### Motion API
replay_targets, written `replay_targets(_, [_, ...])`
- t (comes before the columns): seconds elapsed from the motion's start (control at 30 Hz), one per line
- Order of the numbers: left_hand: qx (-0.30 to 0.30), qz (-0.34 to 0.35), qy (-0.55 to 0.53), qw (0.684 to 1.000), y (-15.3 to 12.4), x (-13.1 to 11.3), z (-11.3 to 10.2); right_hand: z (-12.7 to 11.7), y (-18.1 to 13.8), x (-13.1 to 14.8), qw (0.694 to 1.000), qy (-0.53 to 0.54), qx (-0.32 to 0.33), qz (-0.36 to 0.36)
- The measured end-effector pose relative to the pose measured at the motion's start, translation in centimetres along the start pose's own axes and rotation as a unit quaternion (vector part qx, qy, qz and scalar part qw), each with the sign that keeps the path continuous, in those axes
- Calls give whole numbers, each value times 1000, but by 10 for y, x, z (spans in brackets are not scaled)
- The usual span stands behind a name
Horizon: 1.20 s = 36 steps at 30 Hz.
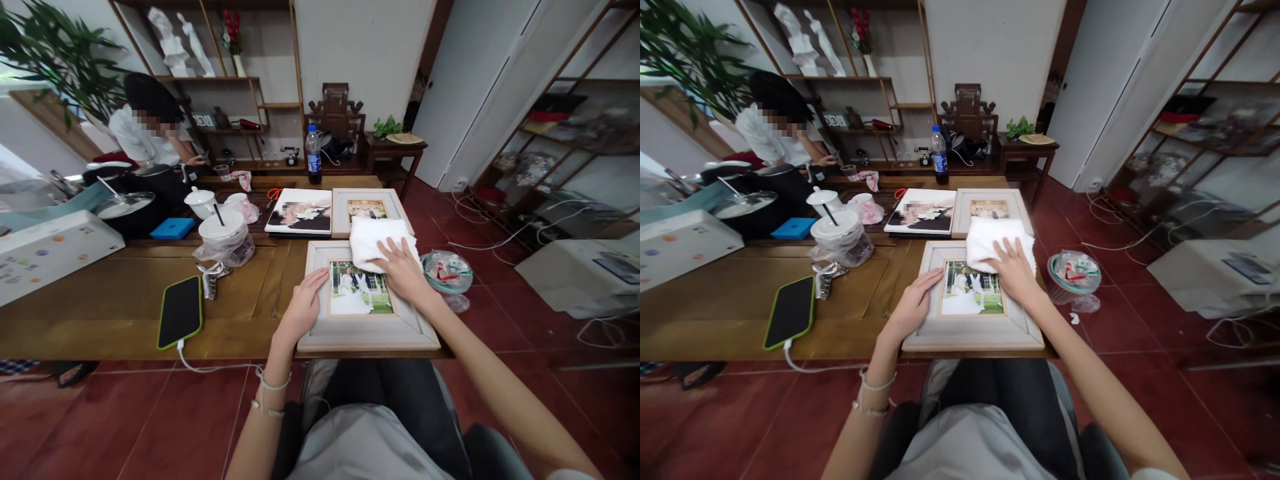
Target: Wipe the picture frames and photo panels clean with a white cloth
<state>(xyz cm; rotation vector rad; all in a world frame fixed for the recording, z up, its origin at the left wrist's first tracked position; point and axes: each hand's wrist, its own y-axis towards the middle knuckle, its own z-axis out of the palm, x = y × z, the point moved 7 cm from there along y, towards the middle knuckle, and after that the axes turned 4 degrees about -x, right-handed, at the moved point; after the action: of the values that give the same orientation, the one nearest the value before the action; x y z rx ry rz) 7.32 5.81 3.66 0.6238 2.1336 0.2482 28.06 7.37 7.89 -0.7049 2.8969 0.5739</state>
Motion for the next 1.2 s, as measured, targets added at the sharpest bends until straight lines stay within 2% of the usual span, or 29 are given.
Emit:
replay_targets(0.1, [-9,2,-2,1000,0,0,0,-5,-7,9,1000,-1,26,-15])
replay_targets(0.2, [-17,9,-5,1000,0,1,0,-20,-23,27,997,20,64,-35])
replay_targets(0.37, [-14,2,0,1000,0,2,1,-59,-68,63,981,119,146,-49])
replay_targets(0.5, [-15,-1,0,1000,0,1,1,-91,-96,75,959,207,194,-23])
replay_targets(0.57, [-12,0,-1,1000,-1,1,1,-93,-102,74,948,223,228,-3])
replay_targets(0.63, [-10,5,-5,1000,-1,1,1,-86,-101,69,942,228,245,21])
replay_targets(0.73, [-8,9,-10,1000,-1,1,1,-64,-91,58,950,222,215,33])
replay_targets(0.9, [-9,19,-9,1000,-2,2,2,-35,-60,36,977,186,108,1])
replay_targets(1.1, [-10,15,-8,1000,-3,5,3,-33,-17,-4,992,115,-30,45])
replay_targets(1.2, [-9,12,-5,1000,-3,4,3,-25,-5,-9,995,88,-38,38])
